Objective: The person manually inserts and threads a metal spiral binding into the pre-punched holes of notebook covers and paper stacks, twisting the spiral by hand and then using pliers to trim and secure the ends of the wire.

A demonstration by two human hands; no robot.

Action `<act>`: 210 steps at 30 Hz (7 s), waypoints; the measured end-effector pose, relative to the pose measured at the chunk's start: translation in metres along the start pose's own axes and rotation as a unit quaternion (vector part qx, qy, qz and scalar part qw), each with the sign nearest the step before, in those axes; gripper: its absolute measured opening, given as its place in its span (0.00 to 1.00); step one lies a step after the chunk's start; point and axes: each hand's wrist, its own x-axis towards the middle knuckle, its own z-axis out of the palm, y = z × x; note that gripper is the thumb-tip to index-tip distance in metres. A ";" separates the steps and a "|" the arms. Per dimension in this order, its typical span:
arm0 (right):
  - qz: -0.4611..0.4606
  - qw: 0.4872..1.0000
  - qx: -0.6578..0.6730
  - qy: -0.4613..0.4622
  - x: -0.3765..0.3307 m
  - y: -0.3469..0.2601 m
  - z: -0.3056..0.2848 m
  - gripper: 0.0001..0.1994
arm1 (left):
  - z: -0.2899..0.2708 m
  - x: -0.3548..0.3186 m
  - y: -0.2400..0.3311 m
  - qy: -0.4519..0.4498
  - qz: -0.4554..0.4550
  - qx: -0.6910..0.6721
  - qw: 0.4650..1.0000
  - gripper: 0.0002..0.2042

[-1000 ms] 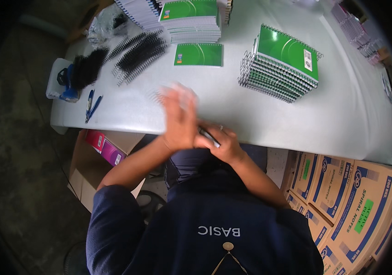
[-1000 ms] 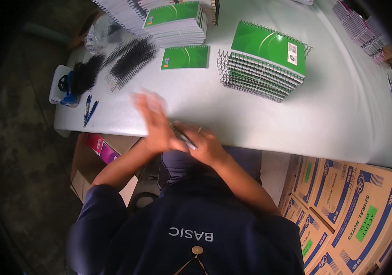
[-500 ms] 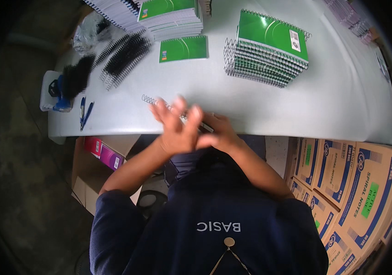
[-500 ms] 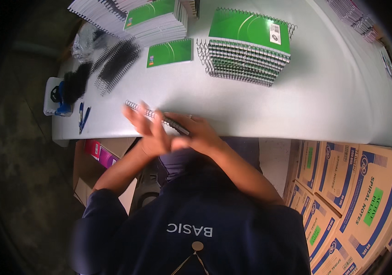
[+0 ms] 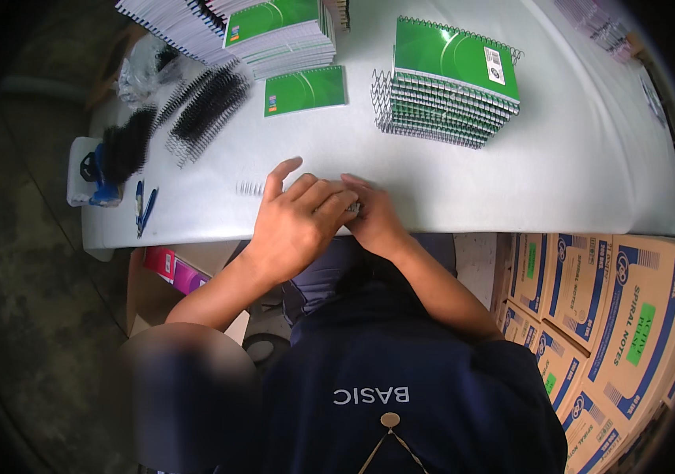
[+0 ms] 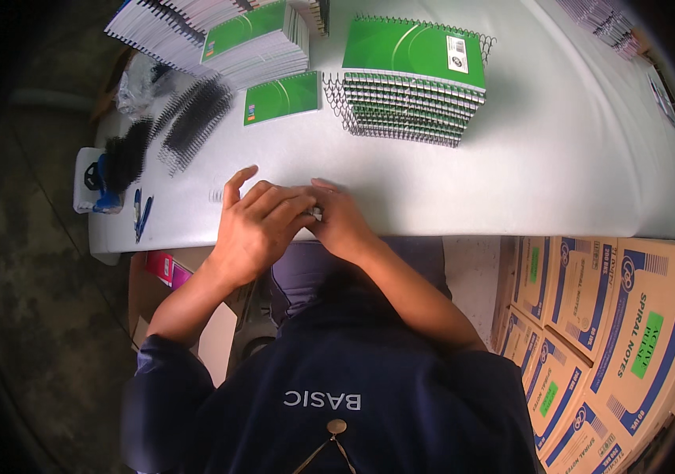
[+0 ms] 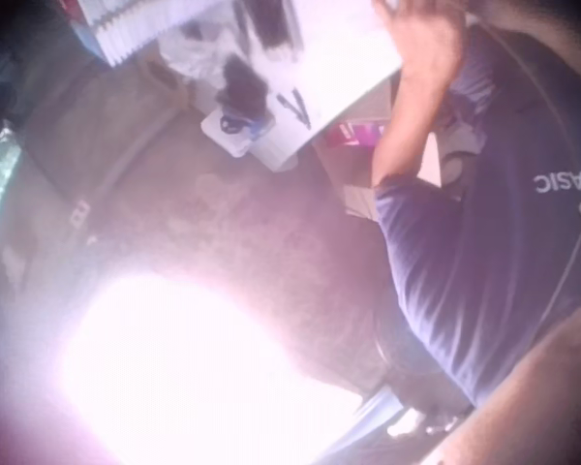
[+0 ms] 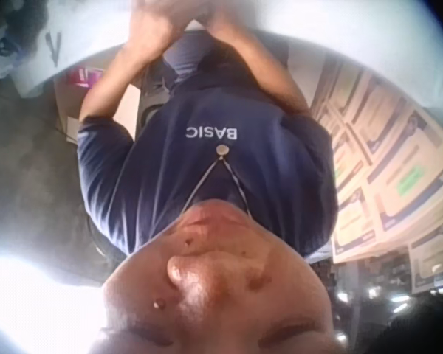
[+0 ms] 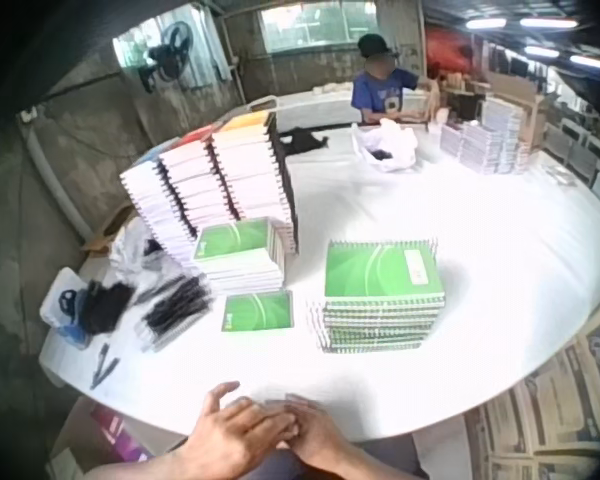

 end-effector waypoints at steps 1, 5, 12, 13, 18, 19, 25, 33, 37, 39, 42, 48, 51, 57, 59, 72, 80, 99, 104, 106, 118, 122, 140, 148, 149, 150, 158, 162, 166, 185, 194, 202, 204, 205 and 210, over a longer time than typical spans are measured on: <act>-0.022 0.999 -0.025 -0.011 0.002 -0.002 -0.001 0.13 | -0.006 0.000 -0.002 -0.027 -0.012 -0.021 0.999 0.15; 0.003 1.000 0.014 0.026 0.002 0.002 0.006 0.12 | -0.010 0.013 0.005 0.029 -0.052 -0.041 0.997 0.13; -0.007 0.999 0.011 0.035 0.002 0.008 0.009 0.10 | -0.011 0.017 -0.002 -0.005 -0.023 -0.063 0.998 0.09; 0.000 0.999 0.012 0.038 0.002 0.008 0.009 0.10 | -0.011 0.017 -0.002 -0.002 -0.019 -0.061 0.998 0.09; 0.056 0.997 0.045 -0.037 0.003 -0.007 -0.003 0.10 | -0.019 0.023 -0.001 -0.043 -0.054 -0.047 0.996 0.14; 0.079 0.994 0.050 -0.051 0.003 -0.011 -0.007 0.10 | -0.024 0.028 0.001 -0.051 -0.073 -0.052 0.995 0.15; -0.187 0.956 0.005 0.227 0.010 -0.072 -0.092 0.16 | -0.083 0.074 -0.004 0.058 -0.035 -0.116 0.991 0.18; -0.131 0.966 -0.020 0.220 0.029 -0.030 -0.204 0.21 | 0.021 0.149 -0.005 0.363 0.021 -0.147 0.920 0.18; -0.112 0.926 -0.014 0.361 0.034 -0.028 -0.169 0.22 | 0.034 0.151 0.000 0.435 -0.126 -0.321 0.832 0.14; -0.108 0.893 -0.025 0.436 0.046 -0.030 -0.138 0.21 | 0.043 0.159 -0.001 0.463 -0.179 -0.345 0.797 0.12; -0.148 0.856 -0.038 0.494 0.054 -0.025 -0.132 0.18 | 0.044 0.170 0.001 0.504 -0.224 -0.428 0.716 0.11; -0.141 0.849 -0.038 0.507 0.053 -0.015 -0.134 0.15 | 0.027 0.167 0.004 0.438 -0.301 -0.425 0.733 0.11; -0.133 0.843 -0.059 0.518 0.042 -0.020 -0.136 0.15 | 0.028 0.152 -0.037 0.523 -0.224 -0.412 0.712 0.11; -0.277 0.808 -0.142 0.500 0.021 -0.037 -0.105 0.16 | 0.053 0.086 -0.133 0.076 -0.233 -0.120 0.962 0.21; -0.213 0.901 -0.015 0.378 0.001 -0.041 -0.076 0.17 | 0.069 0.078 -0.126 0.084 -0.248 -0.058 0.963 0.24; 0.227 0.905 0.350 0.082 -0.079 -0.010 0.005 0.15 | 0.039 -0.056 0.004 0.100 -0.118 -0.320 0.935 0.23; 0.019 0.999 -0.022 0.023 0.002 -0.011 -0.066 0.13 | 0.034 -0.014 -0.155 0.213 -0.346 0.084 0.910 0.09; -0.012 0.989 0.136 0.059 0.006 0.017 -0.068 0.12 | 0.003 -0.004 -0.076 0.046 -0.241 -0.375 0.894 0.14; 0.013 0.991 0.108 0.079 0.008 0.011 -0.068 0.14 | 0.012 0.006 -0.068 -0.047 -0.232 -0.434 0.870 0.22; 0.006 0.992 0.103 0.072 0.007 0.015 -0.069 0.14 | 0.016 0.011 -0.070 -0.064 -0.255 -0.446 0.856 0.22; 0.005 0.990 0.125 0.069 0.009 0.013 -0.069 0.13 | -0.005 0.040 -0.091 -0.017 -0.100 -0.368 0.924 0.04; 0.033 0.989 0.131 0.060 0.012 0.012 -0.068 0.13 | -0.015 0.052 -0.078 -0.070 -0.034 -0.206 0.975 0.09; -0.045 0.990 0.041 0.130 -0.024 -0.011 -0.017 0.15 | 0.069 -0.064 -0.016 0.081 0.137 0.140 0.977 0.50; -0.081 0.991 0.013 0.109 -0.029 0.000 0.002 0.19 | 0.102 -0.086 -0.021 0.013 0.050 0.148 0.988 0.55; -0.156 0.980 -0.048 0.114 -0.024 -0.005 0.000 0.19 | 0.085 -0.075 -0.024 0.106 0.083 0.157 0.978 0.54; -0.178 0.975 -0.083 0.107 -0.023 -0.009 -0.001 0.20 | 0.070 -0.070 -0.022 0.190 0.113 0.154 0.963 0.53; -0.189 0.971 -0.092 0.117 -0.029 0.002 0.002 0.21 | 0.114 -0.104 -0.011 0.104 0.121 0.163 0.974 0.54; -0.188 0.978 -0.078 0.053 -0.033 -0.005 0.009 0.21 | 0.082 -0.068 -0.020 0.313 -0.021 0.047 0.948 0.51; -0.167 0.979 -0.059 0.100 -0.027 0.001 0.007 0.21 | 0.130 -0.093 -0.006 0.167 0.075 -0.103 0.978 0.53; -0.153 0.980 -0.071 0.108 -0.020 0.000 0.011 0.19 | 0.103 -0.058 0.000 0.225 0.127 -0.071 0.964 0.52; -0.052 0.996 0.037 0.058 -0.008 -0.001 0.003 0.23 | 0.110 -0.059 0.003 0.087 0.130 -0.172 0.973 0.49; -0.066 0.993 0.045 0.083 -0.002 -0.008 -0.007 0.20 | 0.031 0.005 0.000 -0.003 0.012 -0.072 0.997 0.33; 0.000 0.993 0.084 0.080 -0.002 -0.004 -0.007 0.17 | 0.021 0.009 -0.006 0.012 0.024 -0.099 0.995 0.21; -0.020 0.995 0.044 0.083 0.002 -0.001 -0.007 0.16 | 0.018 0.010 -0.010 0.006 0.030 -0.114 0.993 0.19; -0.019 0.997 0.023 0.073 0.002 -0.002 -0.007 0.11 | -0.008 0.028 -0.007 -0.049 -0.024 -0.164 0.985 0.14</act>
